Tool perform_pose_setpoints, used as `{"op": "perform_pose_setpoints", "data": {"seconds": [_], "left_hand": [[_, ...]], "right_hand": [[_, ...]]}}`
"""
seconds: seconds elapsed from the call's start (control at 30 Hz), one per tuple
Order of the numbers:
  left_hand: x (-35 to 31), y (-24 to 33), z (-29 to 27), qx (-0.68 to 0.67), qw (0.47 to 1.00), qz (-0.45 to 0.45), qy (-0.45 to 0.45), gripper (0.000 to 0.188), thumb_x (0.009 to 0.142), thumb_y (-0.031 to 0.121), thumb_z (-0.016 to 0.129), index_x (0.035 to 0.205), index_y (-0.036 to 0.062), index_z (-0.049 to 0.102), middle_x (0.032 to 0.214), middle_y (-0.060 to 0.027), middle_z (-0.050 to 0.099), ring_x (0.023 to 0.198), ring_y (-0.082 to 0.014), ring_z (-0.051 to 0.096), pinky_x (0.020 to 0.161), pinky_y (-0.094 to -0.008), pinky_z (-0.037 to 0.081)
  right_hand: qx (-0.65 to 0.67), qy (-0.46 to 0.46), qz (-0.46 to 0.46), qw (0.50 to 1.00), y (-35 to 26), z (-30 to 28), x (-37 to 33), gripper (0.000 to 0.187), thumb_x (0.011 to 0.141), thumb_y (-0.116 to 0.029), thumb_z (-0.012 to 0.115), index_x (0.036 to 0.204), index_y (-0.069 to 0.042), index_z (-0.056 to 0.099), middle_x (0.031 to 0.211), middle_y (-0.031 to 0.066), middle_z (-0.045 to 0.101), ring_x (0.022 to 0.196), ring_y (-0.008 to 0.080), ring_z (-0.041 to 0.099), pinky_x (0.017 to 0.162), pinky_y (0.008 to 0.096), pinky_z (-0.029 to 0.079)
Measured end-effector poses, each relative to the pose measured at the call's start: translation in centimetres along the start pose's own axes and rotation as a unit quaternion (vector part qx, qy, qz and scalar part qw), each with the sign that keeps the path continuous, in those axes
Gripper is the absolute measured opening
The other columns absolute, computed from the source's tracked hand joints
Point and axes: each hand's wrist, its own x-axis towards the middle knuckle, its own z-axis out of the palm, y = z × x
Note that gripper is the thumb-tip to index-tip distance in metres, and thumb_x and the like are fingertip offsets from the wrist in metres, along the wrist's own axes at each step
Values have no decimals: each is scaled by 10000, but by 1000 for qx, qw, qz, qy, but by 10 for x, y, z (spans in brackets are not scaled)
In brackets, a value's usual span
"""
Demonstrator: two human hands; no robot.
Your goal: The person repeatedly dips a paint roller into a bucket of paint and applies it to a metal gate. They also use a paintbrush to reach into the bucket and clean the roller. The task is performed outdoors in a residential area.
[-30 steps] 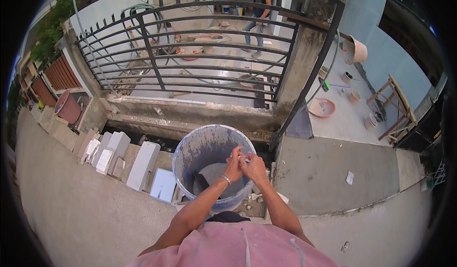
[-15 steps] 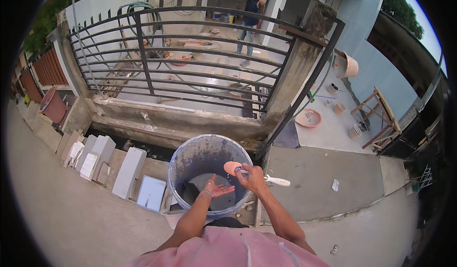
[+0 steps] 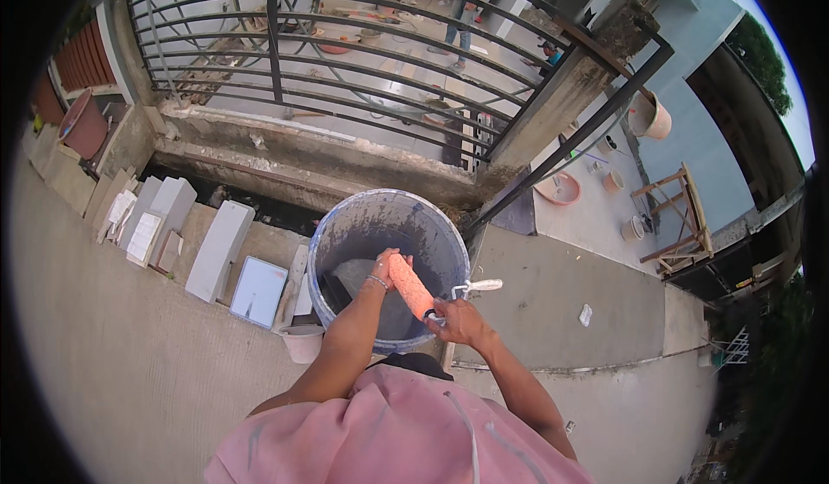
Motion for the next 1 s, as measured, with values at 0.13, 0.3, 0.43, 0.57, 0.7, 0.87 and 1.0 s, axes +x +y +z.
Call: {"op": "perform_pose_setpoints", "data": {"seconds": [0.13, 0.3, 0.43, 0.57, 0.7, 0.87, 1.0], "left_hand": [[-17, 0, 26, 16, 999, 6, -42, 221, 854, 249, 664, 839, 38, 599, 791, -113, 642, 710, -274, 657, 694, -418, 574], [-19, 5, 62, 52, 994, -3, -96, 235, 843, 276, 664, 862, 53, 590, 747, -75, 604, 673, -238, 627, 671, -407, 562], [-20, 5, 85, -21, 993, 15, -117, 240, 852, 281, 660, 881, 58, 576, 762, -74, 588, 697, -222, 600, 663, -387, 549], [-47, -12, 129, -58, 994, 13, -87, 252, 883, 276, 685, 878, 53, 569, 817, -79, 610, 779, -234, 647, 671, -396, 592], [-16, 7, 106, 50, 983, 9, -177, 225, 903, 249, 697, 883, 67, 567, 867, -72, 618, 829, -227, 652, 686, -411, 597], [-2, 6, 92, 84, 984, -43, -152, 121, 934, 168, 668, 877, 107, 581, 809, -26, 599, 756, -178, 632, 771, -397, 563], [2, 8, 77, 158, 984, 29, -71, 86, 918, 134, 697, 946, 79, 637, 813, -44, 653, 734, -199, 672, 685, -389, 585]], "right_hand": [[35, -29, 121, 992, -13, -8, 7, 457, 875, -428, 732, 969, 5, 622, 754, 162, 668, 744, 337, 694, 698, 435, 539], [117, 114, 248, 955, 12, 15, 33, 612, 906, -501, 722, 1146, 41, 569, 923, 183, 665, 812, 286, 706, 753, 372, 561], [643, -96, 335, 682, 26, 33, 72, 601, 932, -464, 681, 1215, 46, 536, 1047, 204, 651, 900, 338, 706, 837, 491, 591], [797, -104, 308, 508, 23, 44, 62, 517, 938, -435, 633, 1201, -1, 539, 961, 167, 645, 813, 310, 700, 749, 493, 598], [824, -184, 246, 476, 47, 60, 71, 355, 914, -340, 631, 1107, -52, 556, 815, 105, 612, 672, 237, 646, 635, 422, 565], [634, -65, 382, 669, 26, 50, 78, 247, 848, -229, 707, 935, -30, 590, 697, 89, 586, 510, 190, 584, 467, 343, 506], [413, -32, 399, 818, 29, 76, 88, 415, 835, -309, 710, 1018, 50, 609, 842, 193, 685, 738, 318, 697, 683, 432, 582]]}}
